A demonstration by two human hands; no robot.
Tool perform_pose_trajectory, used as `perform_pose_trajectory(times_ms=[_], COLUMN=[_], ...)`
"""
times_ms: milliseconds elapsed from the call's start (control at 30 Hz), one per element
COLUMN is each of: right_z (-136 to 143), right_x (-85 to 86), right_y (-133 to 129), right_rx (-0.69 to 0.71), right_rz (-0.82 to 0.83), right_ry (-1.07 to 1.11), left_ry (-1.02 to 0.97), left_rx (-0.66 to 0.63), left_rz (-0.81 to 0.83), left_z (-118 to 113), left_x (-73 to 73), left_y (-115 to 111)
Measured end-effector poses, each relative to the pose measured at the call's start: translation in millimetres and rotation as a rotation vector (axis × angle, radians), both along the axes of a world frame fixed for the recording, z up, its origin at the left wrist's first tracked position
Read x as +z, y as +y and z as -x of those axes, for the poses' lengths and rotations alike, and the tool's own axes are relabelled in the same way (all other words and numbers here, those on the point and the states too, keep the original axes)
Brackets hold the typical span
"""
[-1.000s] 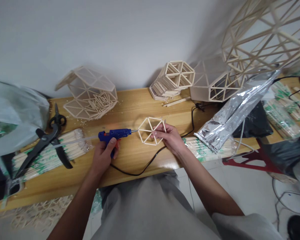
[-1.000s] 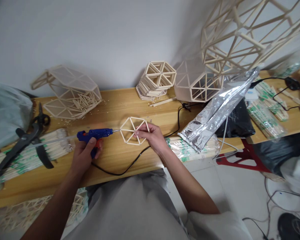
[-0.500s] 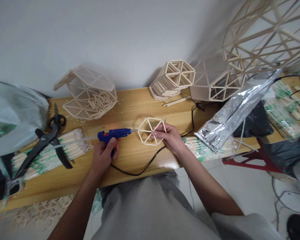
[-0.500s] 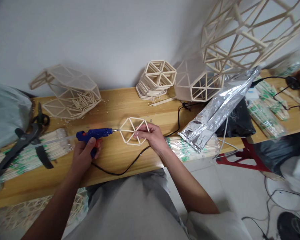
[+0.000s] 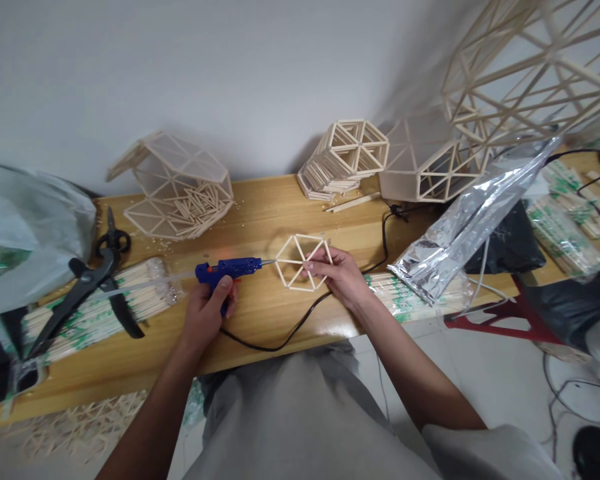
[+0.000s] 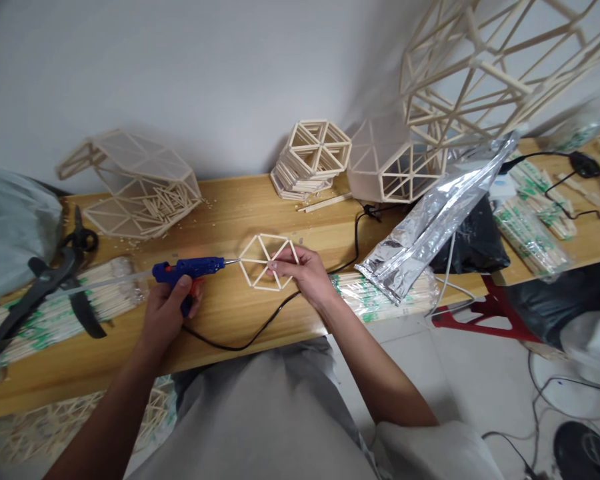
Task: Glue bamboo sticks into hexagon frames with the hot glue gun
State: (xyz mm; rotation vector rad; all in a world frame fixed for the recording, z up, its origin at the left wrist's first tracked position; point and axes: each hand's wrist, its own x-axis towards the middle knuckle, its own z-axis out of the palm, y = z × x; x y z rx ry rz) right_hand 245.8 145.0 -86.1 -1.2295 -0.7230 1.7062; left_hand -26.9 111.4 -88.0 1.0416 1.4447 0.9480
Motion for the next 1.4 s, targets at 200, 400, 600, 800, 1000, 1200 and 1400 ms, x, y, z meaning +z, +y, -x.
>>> perform_pose_trajectory(times_ms=[200, 400, 600, 800, 1000, 1200, 1400], right_z=[0, 0, 0, -1, 0, 1, 1], right_x=[-0.5, -2.4, -1.2, -1.9, -3.1, -7.2, -11.2], right_y=[0, 0, 0, 0, 1, -1, -1], right_rx=[-0.005, -0.001, -0.01, -0.007, -0.033, -0.057, -0.049], right_rz=[0.012, 0.013, 0.017, 0.016, 0.02, -0.02, -0.023], right_ry=[0.033, 0.022, 0.03, 0.017, 0.047, 0.014, 0.019], left_ry=[-0.017, -0.023, -0.012, -0.015, -0.017, -0.074, -0.091], left_rx=[0.012, 0.015, 0.005, -0.026, -0.025, 0.045, 0.088], left_rz=[-0.03, -0.047, -0.044, -0.035, -0.028, -0.044, -0.069], left_z=[-2, -2, -1, 1, 1, 0, -1], left_x=[2.8, 1.5, -0.4, -1.5, 0.9, 3.7, 0.1], left_y=[1, 1, -1, 0, 0, 1, 0])
